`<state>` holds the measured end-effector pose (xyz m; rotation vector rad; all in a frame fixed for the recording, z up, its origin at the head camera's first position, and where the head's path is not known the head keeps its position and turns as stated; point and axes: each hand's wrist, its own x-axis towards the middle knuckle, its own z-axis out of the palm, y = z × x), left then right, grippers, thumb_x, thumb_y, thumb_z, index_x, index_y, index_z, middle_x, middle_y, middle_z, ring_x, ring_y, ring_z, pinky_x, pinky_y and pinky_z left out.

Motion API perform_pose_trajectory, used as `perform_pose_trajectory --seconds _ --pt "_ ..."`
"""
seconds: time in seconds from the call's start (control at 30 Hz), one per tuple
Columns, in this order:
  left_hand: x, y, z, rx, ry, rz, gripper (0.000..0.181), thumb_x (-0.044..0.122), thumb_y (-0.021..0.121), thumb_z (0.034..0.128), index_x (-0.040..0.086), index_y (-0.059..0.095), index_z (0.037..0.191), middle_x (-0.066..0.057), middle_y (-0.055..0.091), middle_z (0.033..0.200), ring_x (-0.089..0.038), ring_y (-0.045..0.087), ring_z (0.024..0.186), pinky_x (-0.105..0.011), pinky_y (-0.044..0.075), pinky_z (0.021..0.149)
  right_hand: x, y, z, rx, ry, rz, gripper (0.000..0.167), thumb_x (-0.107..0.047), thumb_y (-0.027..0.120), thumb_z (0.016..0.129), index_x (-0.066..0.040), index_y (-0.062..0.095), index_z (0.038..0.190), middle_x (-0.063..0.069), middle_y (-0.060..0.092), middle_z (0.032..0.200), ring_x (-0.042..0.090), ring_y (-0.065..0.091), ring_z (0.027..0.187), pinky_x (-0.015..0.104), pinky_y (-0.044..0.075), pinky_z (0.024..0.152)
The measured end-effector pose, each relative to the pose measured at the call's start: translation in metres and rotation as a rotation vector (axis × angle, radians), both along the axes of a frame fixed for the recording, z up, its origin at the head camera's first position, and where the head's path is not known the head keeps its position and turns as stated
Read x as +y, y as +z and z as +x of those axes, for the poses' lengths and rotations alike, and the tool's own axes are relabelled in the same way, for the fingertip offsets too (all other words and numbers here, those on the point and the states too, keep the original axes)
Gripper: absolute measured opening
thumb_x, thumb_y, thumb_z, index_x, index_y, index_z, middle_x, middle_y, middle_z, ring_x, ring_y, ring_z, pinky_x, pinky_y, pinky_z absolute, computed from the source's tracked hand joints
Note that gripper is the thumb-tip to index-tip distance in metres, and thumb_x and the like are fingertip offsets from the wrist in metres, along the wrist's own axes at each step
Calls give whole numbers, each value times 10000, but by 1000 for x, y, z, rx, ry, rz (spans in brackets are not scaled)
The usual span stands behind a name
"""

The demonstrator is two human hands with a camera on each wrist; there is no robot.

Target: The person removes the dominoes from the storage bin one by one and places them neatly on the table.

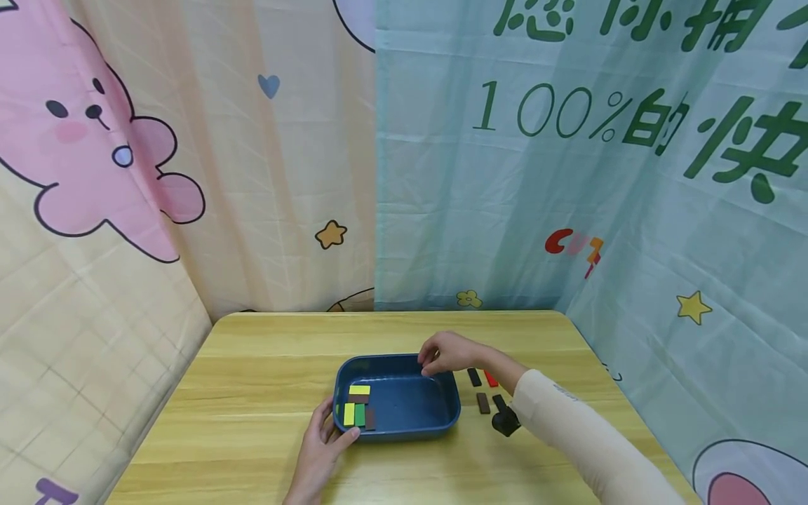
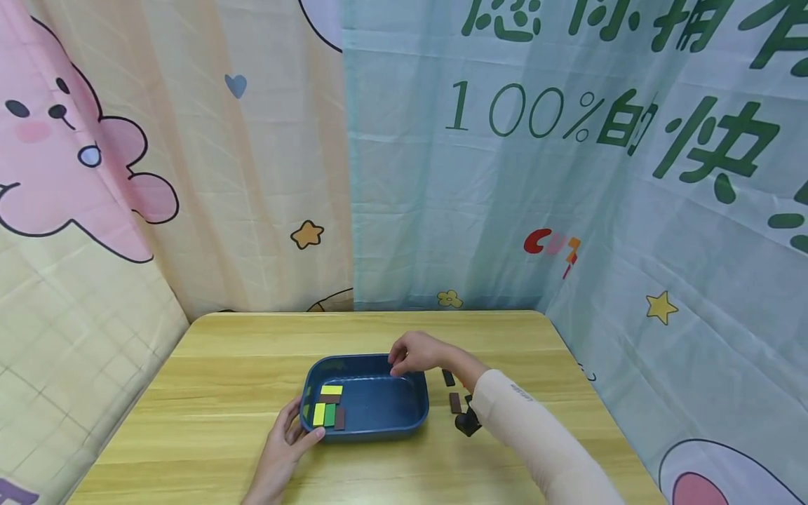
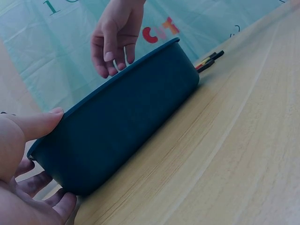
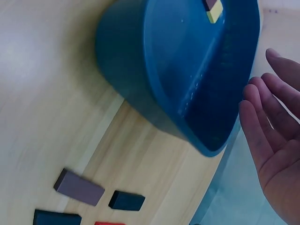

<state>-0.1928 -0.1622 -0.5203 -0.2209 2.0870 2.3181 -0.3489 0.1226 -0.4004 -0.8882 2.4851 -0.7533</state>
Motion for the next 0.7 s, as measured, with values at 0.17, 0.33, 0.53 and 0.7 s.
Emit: perform_pose_trajectory --seconds 0.17,0.33,0.53,0.7 --pt "-1 0 1 1 7 -4 896 107 799 920 49 237 1615 -260 236 1640 -485 307 1464 -534 365 1165 -17 -4 -2 -11 30 -4 269 -133 805 918 23 743 1128 -61 720 905 83 676 836 253 593 748" --pt "-3 -2 3 -2 24 -21 888 85 794 920 41 241 1613 -266 240 1635 -494 305 1462 -533 364 1164 -36 -7 -3 -27 83 -5 266 -131 807 917 16 744 1130 -64 724 915 68 676 842 242 585 751" --pt "-1 -2 4 1 16 -11 892 101 800 919 56 245 1615 -260 237 1641 -488 303 1465 -540 366 1164 -52 -5 -9 -4 120 38 269 -151 822 907 -11 754 1126 -77 721 920 51 671 846 229 579 772" --pt "1 1 2 4 12 -8 884 104 803 917 67 261 1614 -255 245 1642 -485 307 1466 -548 363 1168 -64 -8 -11 0 150 80 270 -146 815 915 -20 756 1146 -94 710 927 36 661 850 208 572 789"
